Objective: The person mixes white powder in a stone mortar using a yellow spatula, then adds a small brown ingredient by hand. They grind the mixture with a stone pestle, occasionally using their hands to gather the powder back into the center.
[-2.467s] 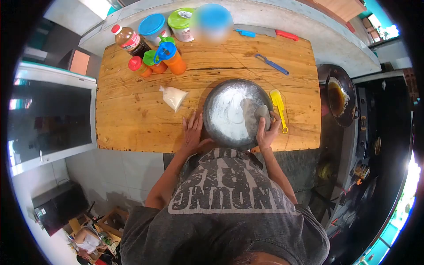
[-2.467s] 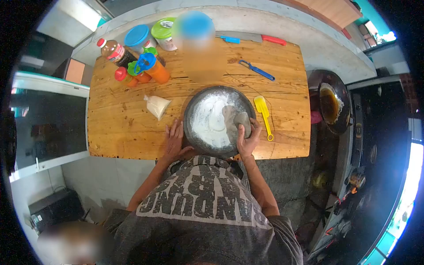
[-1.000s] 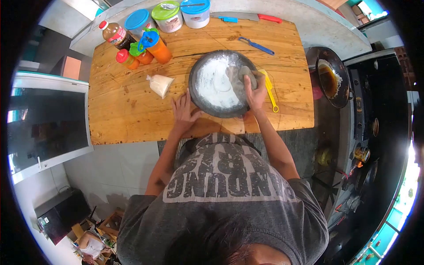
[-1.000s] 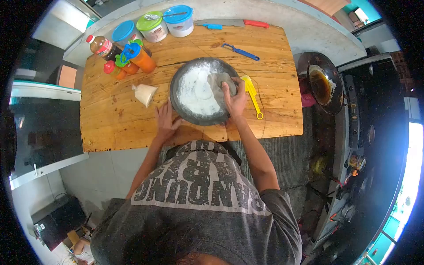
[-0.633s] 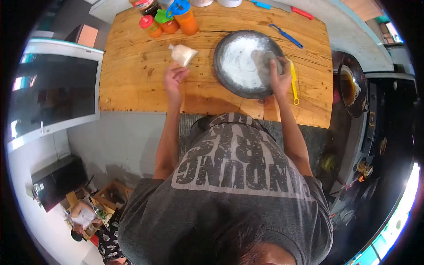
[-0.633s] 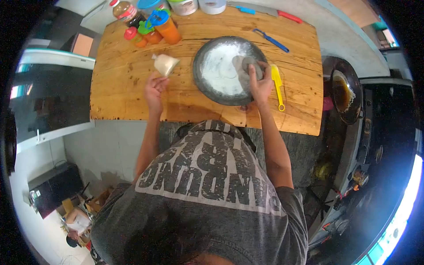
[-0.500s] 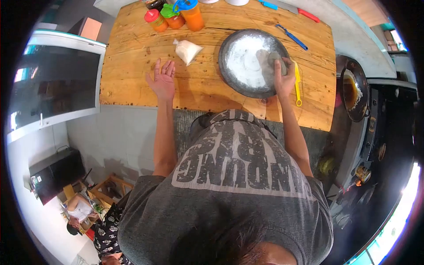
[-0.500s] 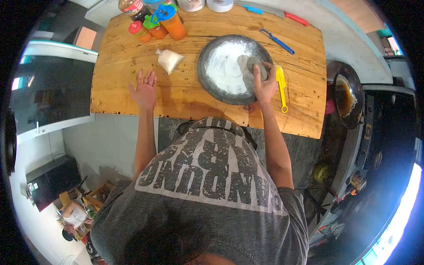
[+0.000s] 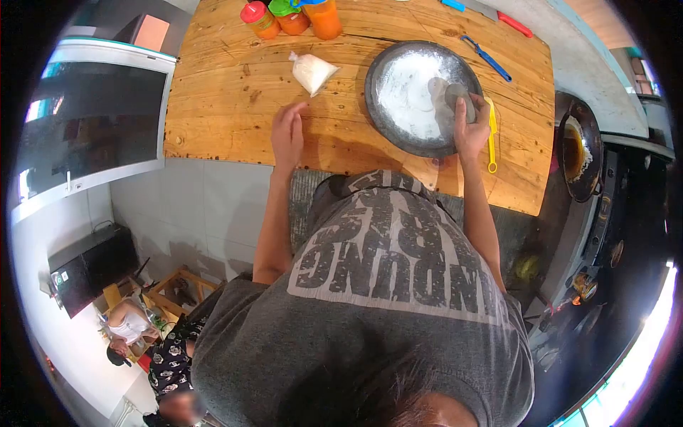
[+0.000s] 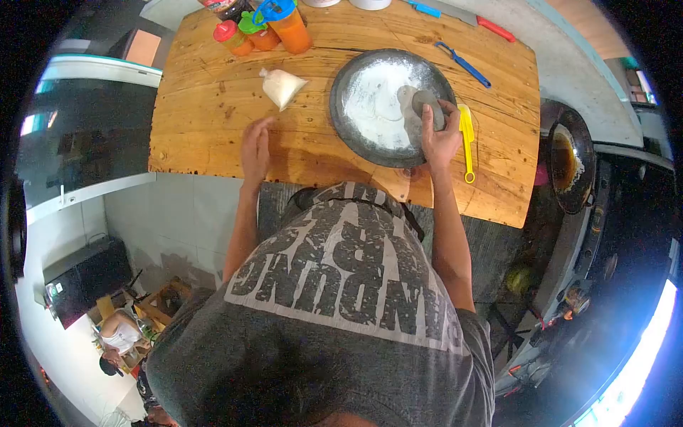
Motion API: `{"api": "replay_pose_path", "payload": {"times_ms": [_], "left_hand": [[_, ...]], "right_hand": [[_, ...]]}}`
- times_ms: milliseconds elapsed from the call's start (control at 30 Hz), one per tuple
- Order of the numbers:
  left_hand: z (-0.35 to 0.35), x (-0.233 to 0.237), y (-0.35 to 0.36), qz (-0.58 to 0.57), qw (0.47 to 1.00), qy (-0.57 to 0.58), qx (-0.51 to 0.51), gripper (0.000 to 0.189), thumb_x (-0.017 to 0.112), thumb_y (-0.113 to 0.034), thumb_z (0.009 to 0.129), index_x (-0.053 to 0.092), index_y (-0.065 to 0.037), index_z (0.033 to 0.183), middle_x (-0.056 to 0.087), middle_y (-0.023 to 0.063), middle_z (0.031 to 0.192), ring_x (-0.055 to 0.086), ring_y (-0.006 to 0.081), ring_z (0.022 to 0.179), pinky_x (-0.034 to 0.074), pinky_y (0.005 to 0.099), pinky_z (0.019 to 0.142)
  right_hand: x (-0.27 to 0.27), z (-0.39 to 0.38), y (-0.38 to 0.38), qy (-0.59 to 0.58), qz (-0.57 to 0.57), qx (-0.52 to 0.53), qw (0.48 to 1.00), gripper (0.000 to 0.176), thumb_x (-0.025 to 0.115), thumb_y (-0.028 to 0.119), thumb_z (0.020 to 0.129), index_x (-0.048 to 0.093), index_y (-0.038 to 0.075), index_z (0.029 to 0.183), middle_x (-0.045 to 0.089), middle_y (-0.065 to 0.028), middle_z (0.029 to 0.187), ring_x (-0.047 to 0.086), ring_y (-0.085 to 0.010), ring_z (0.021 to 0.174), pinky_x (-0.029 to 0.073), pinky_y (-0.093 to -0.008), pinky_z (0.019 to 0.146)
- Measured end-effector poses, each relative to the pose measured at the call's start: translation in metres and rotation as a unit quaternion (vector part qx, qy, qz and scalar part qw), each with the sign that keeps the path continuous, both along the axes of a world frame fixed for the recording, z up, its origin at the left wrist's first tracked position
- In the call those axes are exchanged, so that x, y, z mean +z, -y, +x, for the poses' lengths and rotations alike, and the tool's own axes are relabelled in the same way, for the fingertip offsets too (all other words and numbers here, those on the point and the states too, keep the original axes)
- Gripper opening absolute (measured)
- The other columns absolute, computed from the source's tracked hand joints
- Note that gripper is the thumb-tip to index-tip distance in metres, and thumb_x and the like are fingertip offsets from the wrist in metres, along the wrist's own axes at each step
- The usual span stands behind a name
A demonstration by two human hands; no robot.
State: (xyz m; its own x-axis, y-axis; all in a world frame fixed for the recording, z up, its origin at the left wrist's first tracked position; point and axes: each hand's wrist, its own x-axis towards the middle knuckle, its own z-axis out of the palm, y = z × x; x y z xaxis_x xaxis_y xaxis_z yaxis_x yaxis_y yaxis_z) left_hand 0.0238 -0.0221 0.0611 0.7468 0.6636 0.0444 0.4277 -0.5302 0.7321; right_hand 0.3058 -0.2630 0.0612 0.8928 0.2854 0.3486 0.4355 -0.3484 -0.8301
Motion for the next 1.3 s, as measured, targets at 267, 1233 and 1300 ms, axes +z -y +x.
{"api": "replay_pose_path", "payload": {"times_ms": [267, 1233, 1300], "left_hand": [[-0.030, -0.011, 0.027, 0.256, 0.945, -0.201, -0.034, 0.056, 0.040, -0.039, 0.096, 0.034, -0.010, 0.144, 0.019, 0.0091, 0.154, 0.007, 0.0336, 0.143, 0.000, 0.0598, 0.110], [-0.020, -0.007, 0.053, 0.248, 0.937, -0.238, -0.069, 0.066, 0.047, -0.050, 0.091, 0.036, -0.011, 0.142, 0.012, 0.0111, 0.155, 0.005, 0.0357, 0.143, 0.000, 0.0643, 0.108], [-0.018, -0.007, 0.050, 0.255, 0.936, -0.232, -0.070, 0.065, 0.047, -0.050, 0.091, 0.037, -0.011, 0.142, 0.013, 0.0111, 0.155, 0.005, 0.0352, 0.143, 0.000, 0.0645, 0.108]], "right_hand": [[-0.005, 0.003, 0.001, 0.005, -0.005, 0.000, 1.000, 0.036, 0.069, 0.028, 0.085, 0.057, 0.003, 0.107, 0.069, -0.0163, 0.079, 0.068, -0.0233, 0.071, 0.050, -0.0324, 0.062], [-0.007, 0.003, 0.001, 0.011, -0.011, -0.007, 1.000, 0.037, 0.069, 0.029, 0.084, 0.056, 0.002, 0.106, 0.069, -0.0149, 0.077, 0.068, -0.0231, 0.070, 0.050, -0.0326, 0.061], [-0.005, 0.002, 0.001, 0.008, -0.029, -0.015, 0.999, 0.037, 0.070, 0.029, 0.084, 0.057, 0.002, 0.106, 0.069, -0.0148, 0.077, 0.068, -0.0233, 0.070, 0.050, -0.0325, 0.062]]}}
